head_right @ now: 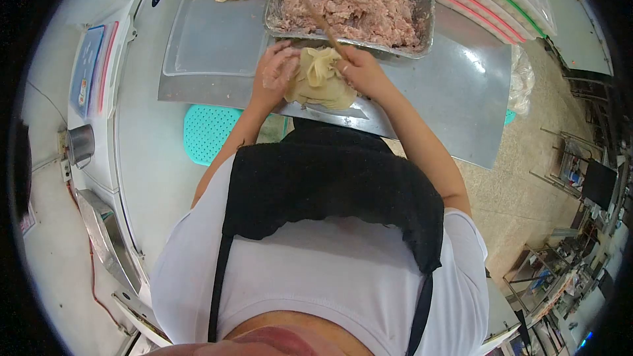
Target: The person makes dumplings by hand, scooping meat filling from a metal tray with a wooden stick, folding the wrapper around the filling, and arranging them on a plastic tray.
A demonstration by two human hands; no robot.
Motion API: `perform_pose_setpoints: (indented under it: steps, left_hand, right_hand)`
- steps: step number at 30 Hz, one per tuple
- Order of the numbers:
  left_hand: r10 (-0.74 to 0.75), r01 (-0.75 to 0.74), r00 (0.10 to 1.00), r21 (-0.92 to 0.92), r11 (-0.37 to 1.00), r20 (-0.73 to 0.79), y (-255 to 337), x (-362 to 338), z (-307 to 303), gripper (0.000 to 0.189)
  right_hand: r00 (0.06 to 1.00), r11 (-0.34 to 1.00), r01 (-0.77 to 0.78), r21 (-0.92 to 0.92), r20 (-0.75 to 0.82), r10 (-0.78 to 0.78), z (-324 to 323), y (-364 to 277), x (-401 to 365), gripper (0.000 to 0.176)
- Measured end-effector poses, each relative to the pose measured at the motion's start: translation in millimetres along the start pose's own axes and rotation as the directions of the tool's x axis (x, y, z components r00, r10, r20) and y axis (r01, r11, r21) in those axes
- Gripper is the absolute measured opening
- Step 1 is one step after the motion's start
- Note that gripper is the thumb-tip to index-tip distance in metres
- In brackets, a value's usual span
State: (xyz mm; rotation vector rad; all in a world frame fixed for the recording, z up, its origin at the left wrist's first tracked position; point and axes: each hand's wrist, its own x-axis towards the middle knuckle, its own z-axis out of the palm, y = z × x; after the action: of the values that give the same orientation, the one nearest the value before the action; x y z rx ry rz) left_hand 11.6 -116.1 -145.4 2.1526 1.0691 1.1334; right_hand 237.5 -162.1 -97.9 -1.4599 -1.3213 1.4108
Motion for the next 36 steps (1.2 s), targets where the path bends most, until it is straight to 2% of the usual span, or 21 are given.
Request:
perform_pose_setpoints:
  steps: [1,3,6,9,11,12,14,16,18,19,20,21,22,24,26,28,29,31,32,34,36]
  left_hand:
    - [0.007,-0.006,1.0,0.052,0.999,-0.027,6,3,-5,0.02]
    - [0.019,-0.013,0.998,0.104,0.994,-0.054,21,8,-13,0.021]
    - [-0.008,0.0,0.997,0.093,0.996,0.082,36,10,-11,0.023]
    - [0.096,-0.101,0.975,0.014,0.995,0.201,32,15,-1,0.023]
    - [-0.099,0.111,0.943,-0.02,0.994,0.317,28,17,0,0.022]
    - [-0.094,0.107,0.944,-0.024,0.994,0.318,28,19,-2,0.022]
    - [-0.293,0.312,0.947,-0.158,0.937,0.134,34,20,-11,0.021]
    - [-0.275,0.281,0.96,-0.172,0.944,0.061,35,23,-22,0.021]
    - [0.215,-0.216,0.976,0.148,0.965,0.021,32,24,-29,0.023]
    - [0.218,-0.219,0.976,0.144,0.965,0.023,31,23,-28,0.023]
    - [0.26,-0.273,0.951,0.055,0.961,0.166,29,19,-27,0.021]
    - [0.309,-0.312,0.902,-0.039,0.949,0.301,27,15,-26,0.02]
    - [0.317,-0.319,0.9,-0.042,0.947,0.3,27,12,-26,0.02]
    - [-0.099,0.219,0.919,-0.284,0.933,0.383,30,10,-25,0.026]
    - [-0.121,0.212,0.914,-0.203,0.956,0.386,30,17,-24,0.024]
    - [-0.147,0.204,0.913,-0.114,0.972,0.38,24,20,-21,0.023]
    - [-0.063,0.101,0.912,-0.072,0.992,0.405,14,17,-17,0.021]
    - [0.024,-0.012,0.901,-0.031,0.999,0.433,10,18,-15,0.019]
    - [0.073,-0.072,0.919,-0.016,0.997,0.387,12,20,-16,0.018]
    - [0.124,-0.133,0.934,0.005,0.991,0.336,18,24,-19,0.017]
    - [0.158,-0.176,0.959,0.056,0.983,0.236,26,27,-23,0.018]
  right_hand:
    - [0.997,0.94,0.072,-0.335,0.021,-0.069,-3,31,16,0.024]
    - [0.999,0.917,0.047,-0.397,-0.006,-0.054,-4,15,6,0.024]
    - [0.997,0.848,0.052,-0.528,-0.021,-0.074,-8,4,1,0.025]
    - [0.985,0.785,0.104,-0.611,-0.049,-0.168,-18,7,-2,0.027]
    - [0.972,0.769,0.12,-0.628,-0.082,-0.219,-27,8,-9,0.029]
    - [0.968,0.751,0.134,-0.647,-0.076,-0.239,-33,7,-14,0.03]
    - [0.965,0.732,0.142,-0.667,-0.073,-0.253,-34,-1,-23,0.031]
    - [0.995,0.87,-0.019,-0.493,-0.099,-0.034,-28,-23,-30,0.032]
    - [0.997,0.921,0.006,-0.389,-0.072,-0.037,-12,-37,-30,0.034]
    - [0.998,0.96,0.033,-0.278,-0.044,-0.047,-7,-41,-29,0.035]
    - [0.998,0.96,0.03,-0.279,-0.05,-0.045,-6,-32,-27,0.035]
    - [0.993,0.893,0.075,-0.443,-0.05,-0.109,-4,-18,-22,0.037]
    - [0.984,0.796,0.117,-0.594,-0.039,-0.174,-7,-7,-18,0.039]
    - [0.997,0.758,0.023,-0.652,-0.042,-0.066,-14,-20,-23,0.038]
    - [0.997,0.706,-0.075,-0.704,-0.051,0.054,-23,-32,-33,0.038]
    - [0.994,0.747,0.024,-0.664,-0.066,-0.091,-33,-42,-38,0.031]
    - [0.993,0.746,0.027,-0.665,-0.066,-0.094,-44,-44,-37,0.031]
    - [0.905,0.427,0.172,-0.888,-0.029,-0.424,-68,-48,-34,0.023]
    - [0.903,0.426,0.171,-0.888,-0.031,-0.428,-71,-60,-34,0.023]
    - [0.969,0.264,-0.004,-0.964,-0.069,-0.237,-76,-86,-32,0.019]
    - [0.978,0.207,-0.039,-0.978,-0.079,-0.192,-82,-62,-12,0.016]
